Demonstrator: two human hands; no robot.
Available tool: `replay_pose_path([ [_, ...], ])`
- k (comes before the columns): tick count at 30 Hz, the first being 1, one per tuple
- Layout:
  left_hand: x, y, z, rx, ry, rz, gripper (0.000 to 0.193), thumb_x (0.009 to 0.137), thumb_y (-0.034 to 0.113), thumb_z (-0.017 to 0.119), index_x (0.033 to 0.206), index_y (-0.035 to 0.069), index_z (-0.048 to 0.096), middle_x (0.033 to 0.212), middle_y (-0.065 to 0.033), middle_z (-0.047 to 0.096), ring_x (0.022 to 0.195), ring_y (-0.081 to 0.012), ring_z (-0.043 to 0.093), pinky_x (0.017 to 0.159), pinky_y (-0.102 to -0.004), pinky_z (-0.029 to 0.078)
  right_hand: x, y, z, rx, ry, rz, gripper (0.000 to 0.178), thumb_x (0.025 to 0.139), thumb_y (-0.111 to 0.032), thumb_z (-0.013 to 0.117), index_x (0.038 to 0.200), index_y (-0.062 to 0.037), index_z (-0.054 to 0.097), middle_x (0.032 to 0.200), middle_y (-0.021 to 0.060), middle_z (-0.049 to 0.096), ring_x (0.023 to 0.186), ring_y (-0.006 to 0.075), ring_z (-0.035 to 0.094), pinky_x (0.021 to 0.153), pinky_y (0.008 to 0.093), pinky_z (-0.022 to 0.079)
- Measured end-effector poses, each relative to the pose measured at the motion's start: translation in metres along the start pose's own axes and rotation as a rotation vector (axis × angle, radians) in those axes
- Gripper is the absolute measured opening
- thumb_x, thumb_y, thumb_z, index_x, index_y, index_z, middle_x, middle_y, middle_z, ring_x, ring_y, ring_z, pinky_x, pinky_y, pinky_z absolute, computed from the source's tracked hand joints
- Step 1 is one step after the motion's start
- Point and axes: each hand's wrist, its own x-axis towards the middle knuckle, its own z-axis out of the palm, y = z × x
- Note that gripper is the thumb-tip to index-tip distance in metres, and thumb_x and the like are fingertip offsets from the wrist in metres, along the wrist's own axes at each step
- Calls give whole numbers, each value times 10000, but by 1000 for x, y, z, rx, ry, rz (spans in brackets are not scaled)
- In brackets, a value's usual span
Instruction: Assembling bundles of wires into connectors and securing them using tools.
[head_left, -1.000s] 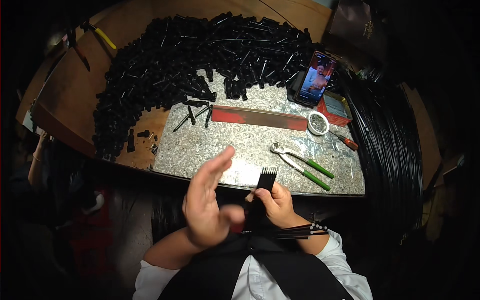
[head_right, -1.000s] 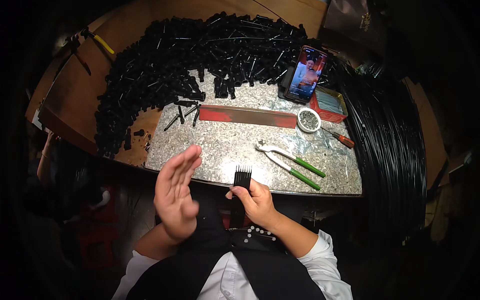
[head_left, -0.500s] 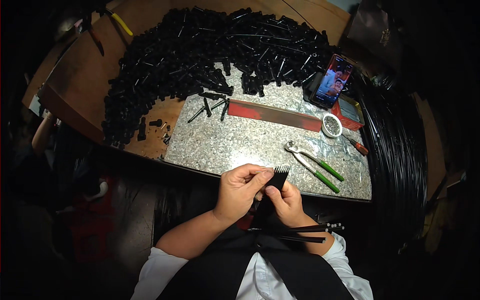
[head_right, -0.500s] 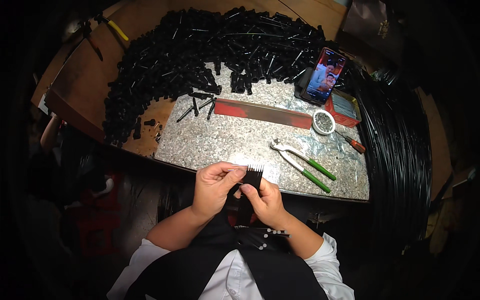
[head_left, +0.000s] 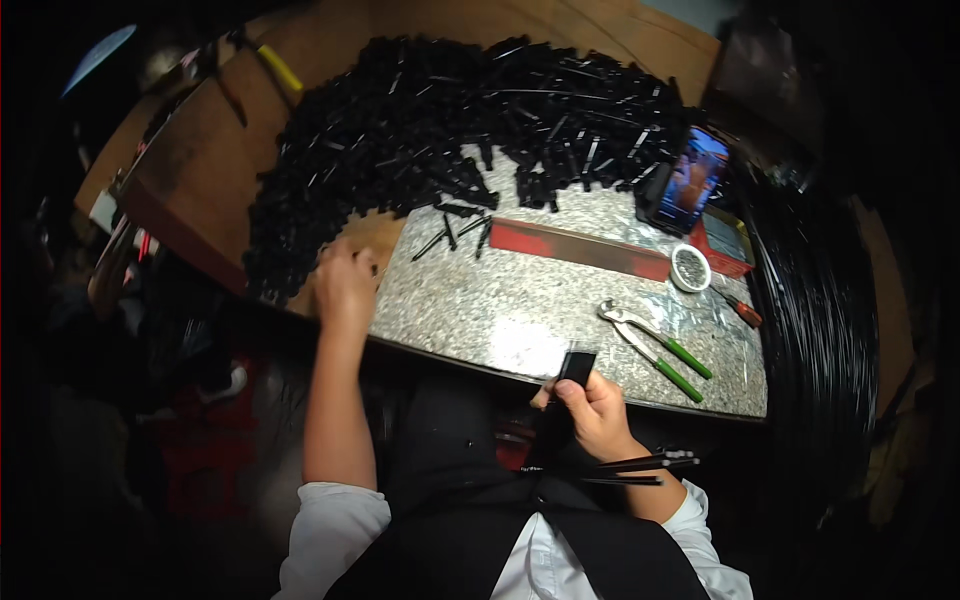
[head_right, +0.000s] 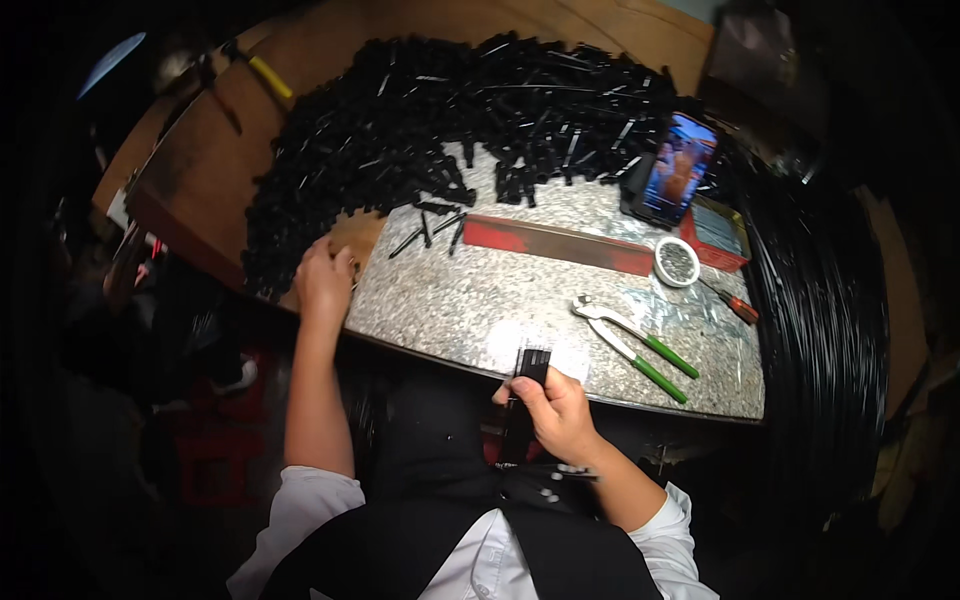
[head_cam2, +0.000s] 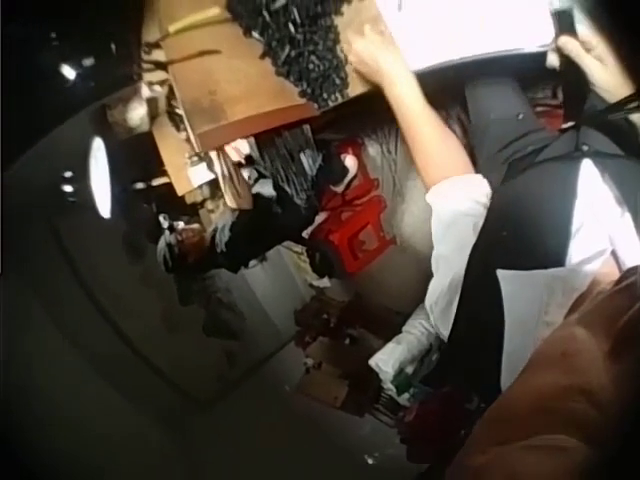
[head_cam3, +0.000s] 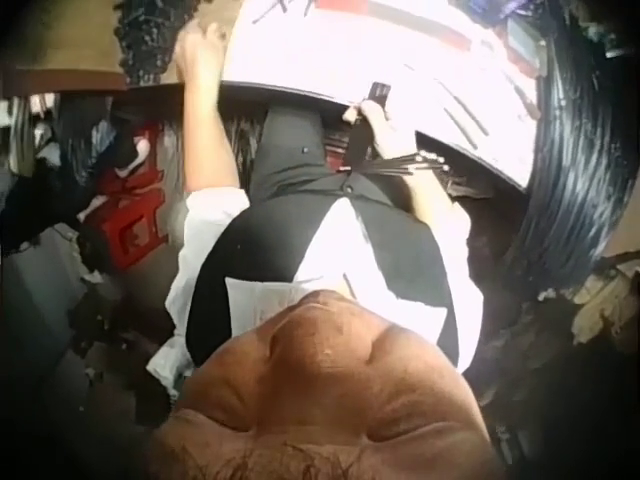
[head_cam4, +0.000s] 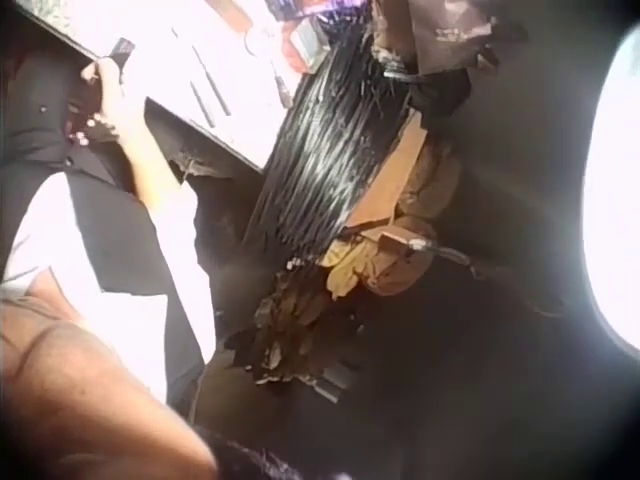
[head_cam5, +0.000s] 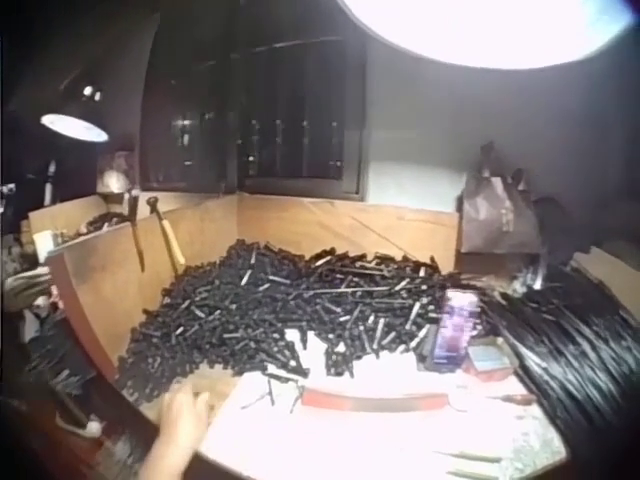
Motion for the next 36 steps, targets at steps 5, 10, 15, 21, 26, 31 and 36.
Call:
replay_pose_path([
  [5,32,-38,24,246,-254,-80,360,881,272,549,1076,-29,587,979,-261,615,910,-416,603,769,-470,491,3,-3,2,-47,-37,6,214,952,-145,498,845,-1,614,759,50,643,700,118,588,664,259,472],
  [10,28,-23,32,185,-191,56,300,865,132,567,1094,-61,559,999,-285,598,938,-421,597,791,-464,490,3,-1,-2,-70,-34,-52,243,960,-179,492,836,-3,604,741,49,634,691,120,585,665,267,469],
  [15,-9,41,14,-1013,-197,5,438,833,-31,582,1256,20,481,891,-72,608,857,-174,603,771,-257,466,1,8,-8,-76,-45,-48,239,954,-199,510,830,-15,600,747,41,635,705,110,579,676,269,463],
  [21,-63,102,-13,-1772,-749,-299,352,880,-4,546,1231,-1,517,950,-107,611,892,-184,590,809,-283,492,3,1,-5,53,-67,46,234,955,-190,516,831,-10,601,762,20,630,716,79,556,678,242,454],
  [26,-77,118,-12,-1876,-944,-400,327,903,12,525,1227,-28,500,1049,-168,630,964,-204,623,835,-300,522,2,-3,-2,62,-68,65,241,968,-177,489,861,7,604,782,34,642,734,90,577,696,242,467],
  [31,-81,116,-9,-1894,-1007,-403,336,899,18,541,1229,-27,499,1024,-165,645,941,-195,637,808,-276,533,1,0,-2,79,-32,77,239,973,-180,477,882,4,598,783,33,640,726,84,572,687,238,464],
  [36,-84,115,-5,-1900,-1045,-403,348,883,22,563,1225,-14,508,1020,-157,651,932,-198,643,803,-288,537,2,1,-3,52,-36,91,236,971,-185,484,879,2,593,776,28,636,719,78,566,675,234,462],
])
